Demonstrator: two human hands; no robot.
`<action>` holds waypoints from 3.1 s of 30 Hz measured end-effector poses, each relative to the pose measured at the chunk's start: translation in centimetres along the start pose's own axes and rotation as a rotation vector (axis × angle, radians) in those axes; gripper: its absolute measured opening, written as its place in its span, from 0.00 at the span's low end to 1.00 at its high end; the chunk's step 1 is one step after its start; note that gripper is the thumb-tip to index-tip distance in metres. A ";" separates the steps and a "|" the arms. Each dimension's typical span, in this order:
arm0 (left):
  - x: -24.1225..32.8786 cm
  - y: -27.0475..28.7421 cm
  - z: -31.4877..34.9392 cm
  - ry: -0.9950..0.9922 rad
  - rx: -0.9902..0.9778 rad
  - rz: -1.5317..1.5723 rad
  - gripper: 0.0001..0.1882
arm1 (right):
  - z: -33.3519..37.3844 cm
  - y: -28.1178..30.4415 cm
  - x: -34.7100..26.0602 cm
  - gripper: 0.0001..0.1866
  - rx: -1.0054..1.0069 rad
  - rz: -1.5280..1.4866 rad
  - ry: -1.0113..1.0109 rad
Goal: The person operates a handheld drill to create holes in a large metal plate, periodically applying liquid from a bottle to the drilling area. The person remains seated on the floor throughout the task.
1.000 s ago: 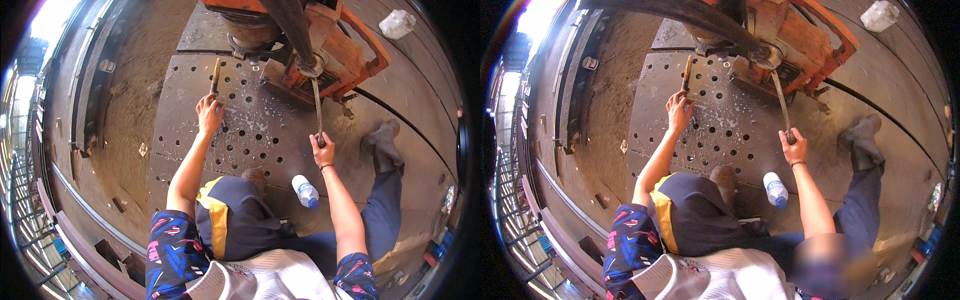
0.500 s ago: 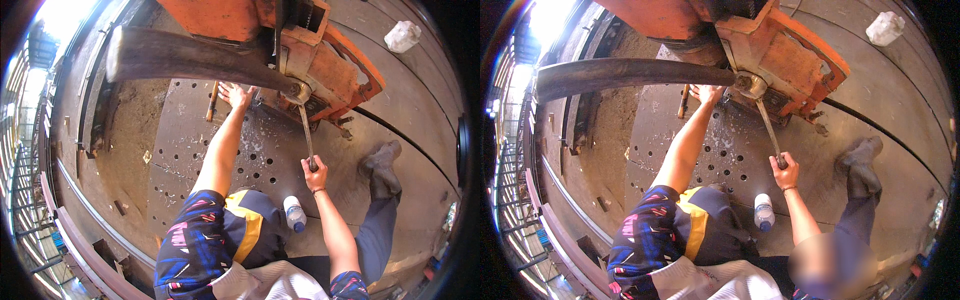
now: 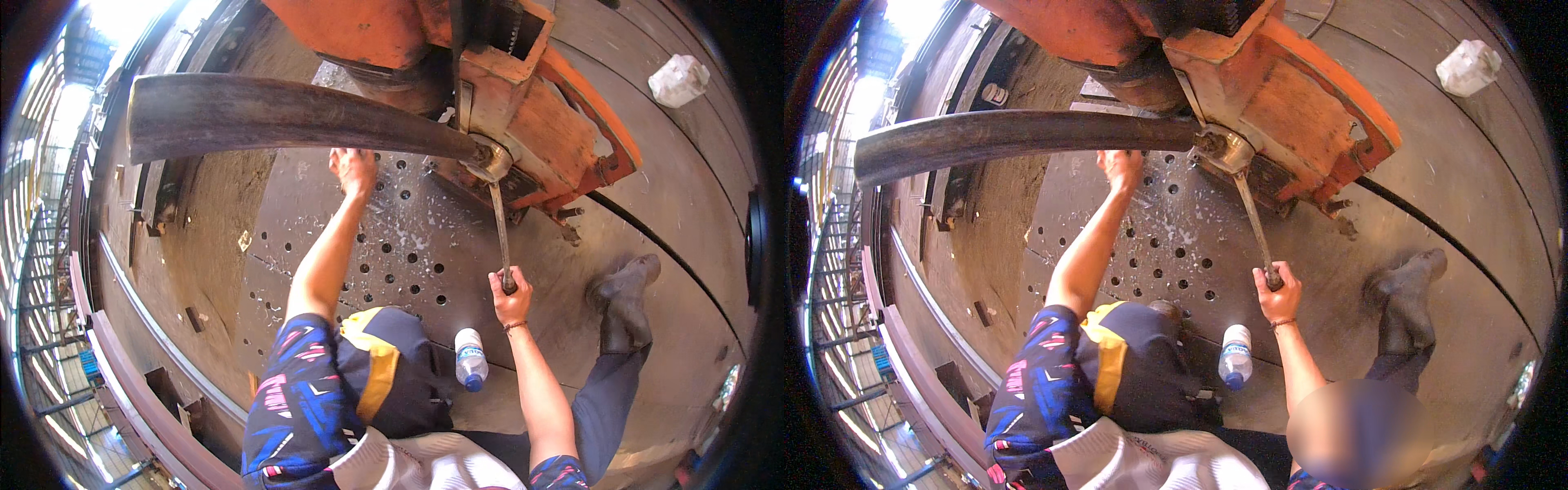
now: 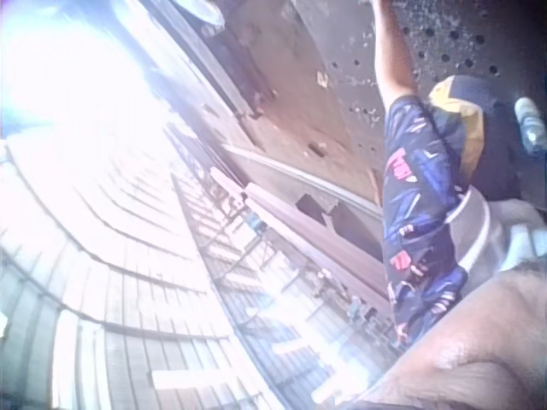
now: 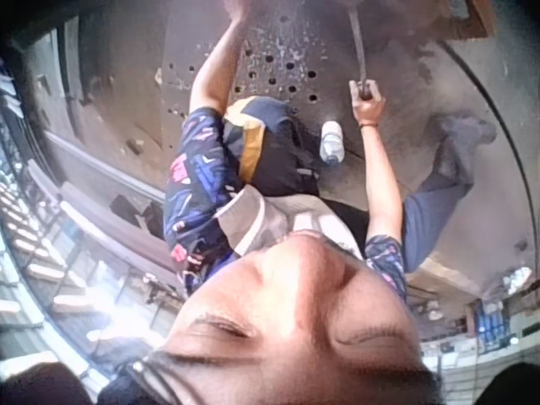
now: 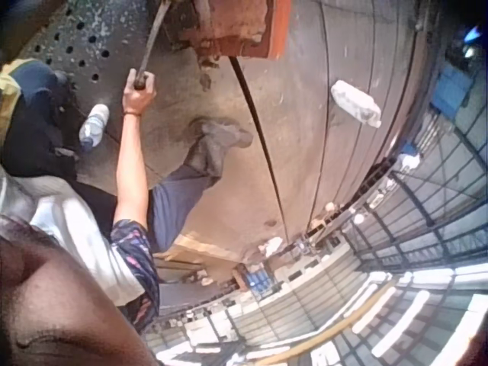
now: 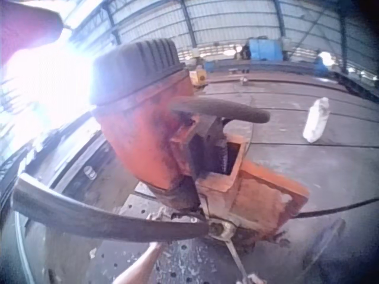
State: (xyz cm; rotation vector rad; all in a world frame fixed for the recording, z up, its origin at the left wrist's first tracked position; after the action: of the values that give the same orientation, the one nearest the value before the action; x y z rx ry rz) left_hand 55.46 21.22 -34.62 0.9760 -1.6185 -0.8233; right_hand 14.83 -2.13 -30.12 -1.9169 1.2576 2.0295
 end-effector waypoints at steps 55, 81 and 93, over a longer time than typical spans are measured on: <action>-21.1 26.9 19.9 0.330 -0.088 0.891 0.30 | -16.0 -8.3 -59.9 0.24 -0.627 0.212 0.700; -16.7 23.6 27.4 0.344 -0.390 0.764 0.28 | -17.3 -10.7 -59.7 0.22 -0.329 0.620 0.974; -13.2 24.3 25.8 0.369 -0.351 0.800 0.29 | -17.8 -10.2 -59.6 0.22 -0.337 0.484 0.876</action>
State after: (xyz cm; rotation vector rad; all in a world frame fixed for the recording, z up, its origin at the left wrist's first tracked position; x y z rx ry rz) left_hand 27.55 44.82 -24.87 0.1640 -1.3112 -0.3205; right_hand 47.57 21.46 18.29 -3.1218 1.7529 1.6535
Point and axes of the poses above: each hand's wrist, its own z-axis away from the middle knuckle, its own y-axis out of the back of the hand, x = y × z, the point moved 7 cm from there along -z, towards the middle knuckle, and after that the axes turned 7 degrees about y, right-handed, at the moved point
